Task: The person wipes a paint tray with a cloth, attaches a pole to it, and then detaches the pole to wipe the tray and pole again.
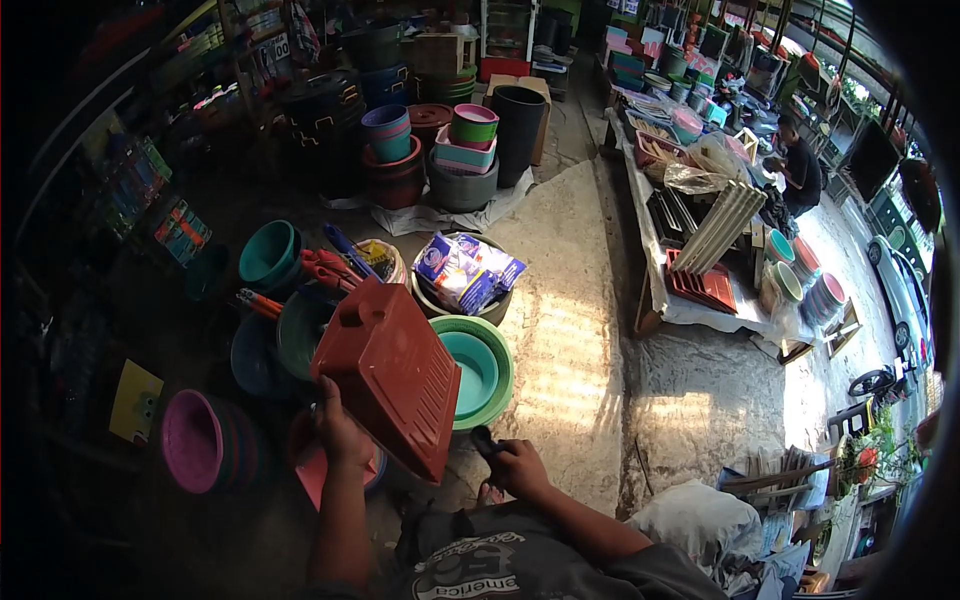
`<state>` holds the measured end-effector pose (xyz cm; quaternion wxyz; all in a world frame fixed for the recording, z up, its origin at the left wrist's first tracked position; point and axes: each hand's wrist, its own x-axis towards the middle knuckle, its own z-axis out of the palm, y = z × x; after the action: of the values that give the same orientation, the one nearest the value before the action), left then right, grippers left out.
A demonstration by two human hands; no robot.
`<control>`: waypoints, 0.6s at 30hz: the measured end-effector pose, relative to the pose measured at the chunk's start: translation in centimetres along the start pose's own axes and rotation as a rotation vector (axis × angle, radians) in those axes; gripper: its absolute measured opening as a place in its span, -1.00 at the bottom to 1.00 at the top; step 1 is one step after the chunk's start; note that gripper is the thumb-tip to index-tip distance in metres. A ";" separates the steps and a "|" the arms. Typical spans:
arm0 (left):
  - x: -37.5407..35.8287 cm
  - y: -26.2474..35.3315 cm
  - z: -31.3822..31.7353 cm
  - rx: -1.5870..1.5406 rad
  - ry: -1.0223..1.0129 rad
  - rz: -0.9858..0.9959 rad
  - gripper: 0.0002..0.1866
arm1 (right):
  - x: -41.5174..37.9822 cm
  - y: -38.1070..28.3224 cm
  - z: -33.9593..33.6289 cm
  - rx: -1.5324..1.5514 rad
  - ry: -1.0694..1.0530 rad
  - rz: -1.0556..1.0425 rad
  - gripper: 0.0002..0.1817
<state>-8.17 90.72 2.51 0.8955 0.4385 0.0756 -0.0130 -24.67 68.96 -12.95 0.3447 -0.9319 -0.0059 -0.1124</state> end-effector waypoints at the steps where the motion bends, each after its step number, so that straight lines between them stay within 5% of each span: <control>1: -0.7 0.7 -0.5 0.022 -0.070 -0.023 -0.54 | 0.0 0.8 0.5 0.042 0.060 0.133 -0.77; 4: -2.6 0.6 -3.9 0.121 -0.129 -0.087 -0.66 | 1.7 3.5 2.2 0.159 0.041 0.359 -0.79; 7: -5.4 0.4 -3.9 0.548 -0.246 0.093 -0.71 | 4.0 5.8 4.9 0.498 0.010 0.631 -0.64; 9: -7.2 0.4 -5.1 0.709 -0.264 -0.155 -0.73 | 5.2 6.7 6.9 0.525 0.041 0.697 -0.55; 12: -8.9 -1.8 -10.0 1.119 -0.352 -0.190 -0.72 | 7.0 6.9 9.2 0.686 0.041 0.916 -0.42; 15: -10.0 -1.2 -9.4 1.507 -0.509 -0.074 -0.71 | 8.9 6.9 11.6 0.794 0.056 0.981 -0.33; 18: -10.5 -2.2 -10.6 1.556 -0.597 -0.130 -0.72 | 9.3 9.2 15.8 0.705 0.125 1.011 -0.31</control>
<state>-20.03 97.31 -4.10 0.3172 0.9045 -0.1702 -0.2287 -11.54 71.53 -28.53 0.6421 -0.6412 0.4198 0.0193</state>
